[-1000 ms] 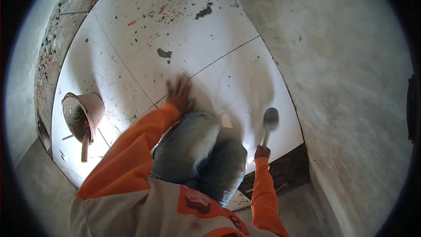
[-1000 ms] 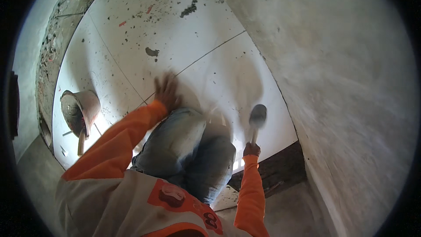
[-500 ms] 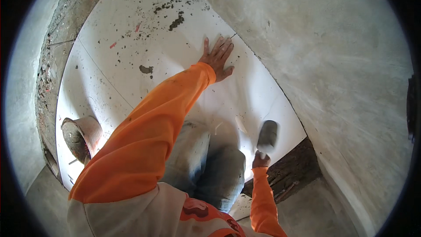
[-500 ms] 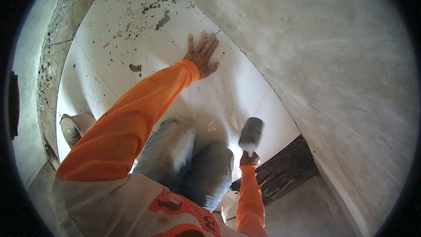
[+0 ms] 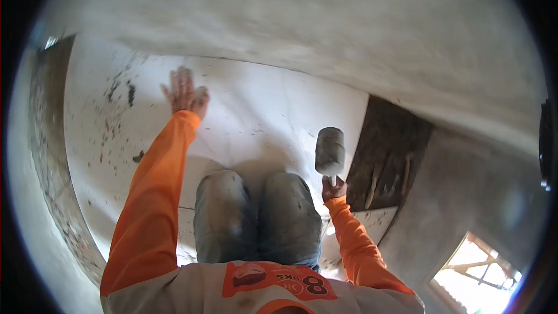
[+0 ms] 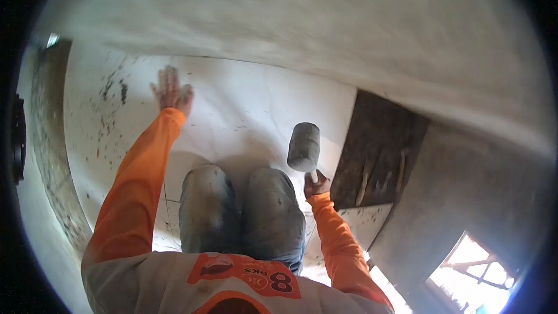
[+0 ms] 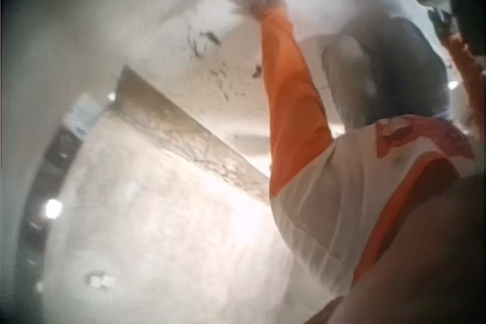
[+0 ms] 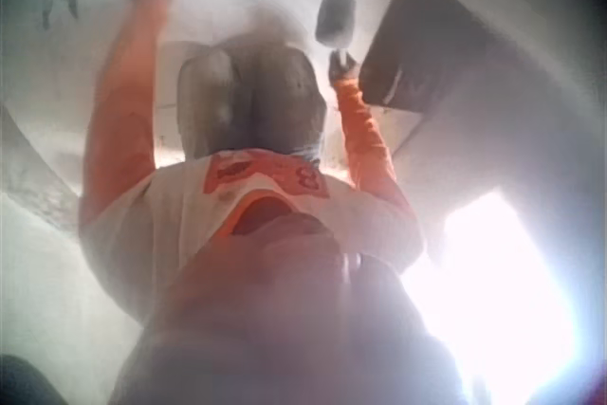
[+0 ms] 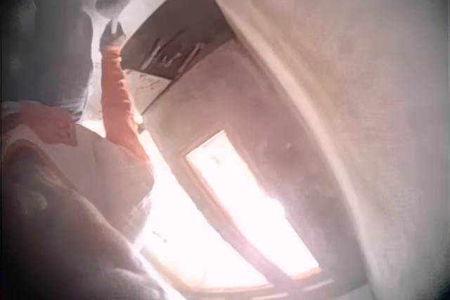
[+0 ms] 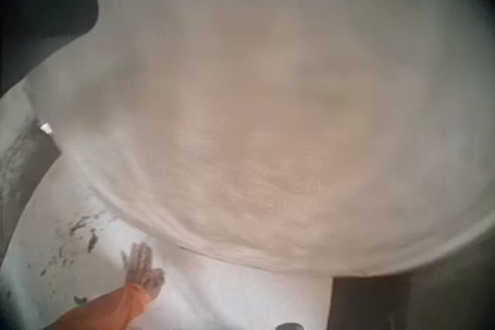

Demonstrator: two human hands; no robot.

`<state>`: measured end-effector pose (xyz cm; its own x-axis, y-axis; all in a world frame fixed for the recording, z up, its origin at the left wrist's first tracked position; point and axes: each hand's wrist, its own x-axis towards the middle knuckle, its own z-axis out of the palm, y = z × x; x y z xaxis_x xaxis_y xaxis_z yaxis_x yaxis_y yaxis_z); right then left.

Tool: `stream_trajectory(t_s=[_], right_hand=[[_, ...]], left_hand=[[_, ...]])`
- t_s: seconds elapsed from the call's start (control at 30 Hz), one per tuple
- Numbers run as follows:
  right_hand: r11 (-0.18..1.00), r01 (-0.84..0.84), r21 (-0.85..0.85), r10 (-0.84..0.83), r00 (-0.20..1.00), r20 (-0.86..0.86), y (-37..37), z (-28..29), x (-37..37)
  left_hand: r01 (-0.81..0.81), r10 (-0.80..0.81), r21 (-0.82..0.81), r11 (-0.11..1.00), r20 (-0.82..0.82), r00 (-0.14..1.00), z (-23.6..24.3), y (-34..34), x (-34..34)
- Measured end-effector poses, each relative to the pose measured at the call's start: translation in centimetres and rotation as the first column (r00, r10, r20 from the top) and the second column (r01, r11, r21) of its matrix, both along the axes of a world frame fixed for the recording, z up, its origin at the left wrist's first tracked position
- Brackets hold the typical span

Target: The person installs floor tiles by spreading mortar with a trowel, positioning a large white tile, and tapping it into place with a rubber mallet.

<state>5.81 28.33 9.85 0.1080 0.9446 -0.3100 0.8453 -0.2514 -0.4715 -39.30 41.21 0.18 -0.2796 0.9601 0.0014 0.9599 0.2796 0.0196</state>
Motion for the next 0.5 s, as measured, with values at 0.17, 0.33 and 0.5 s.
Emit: stream_trajectory(t_s=[0.17,0.33,0.5], right_hand=[[0.875,0.164,-0.455,-0.066,0.973,0.222,-5.0,-3.9,2.9],[0.903,0.293,-0.315,-0.336,0.937,-0.094,-7.2,-4.6,2.8],[0.951,0.308,0.027,-0.291,0.921,-0.26,-9.2,-2.1,2.1]], left_hand=[[-0.014,0.027,0.243,0.97,-0.049,0.998,-2.5,-1.2,3.1],[-0.191,0.157,-0.1,0.977,-0.277,0.948,-3.6,-2.0,11.0],[-0.113,0.11,-0.007,0.994,-0.17,0.979,-4.3,-3.5,9.7]])
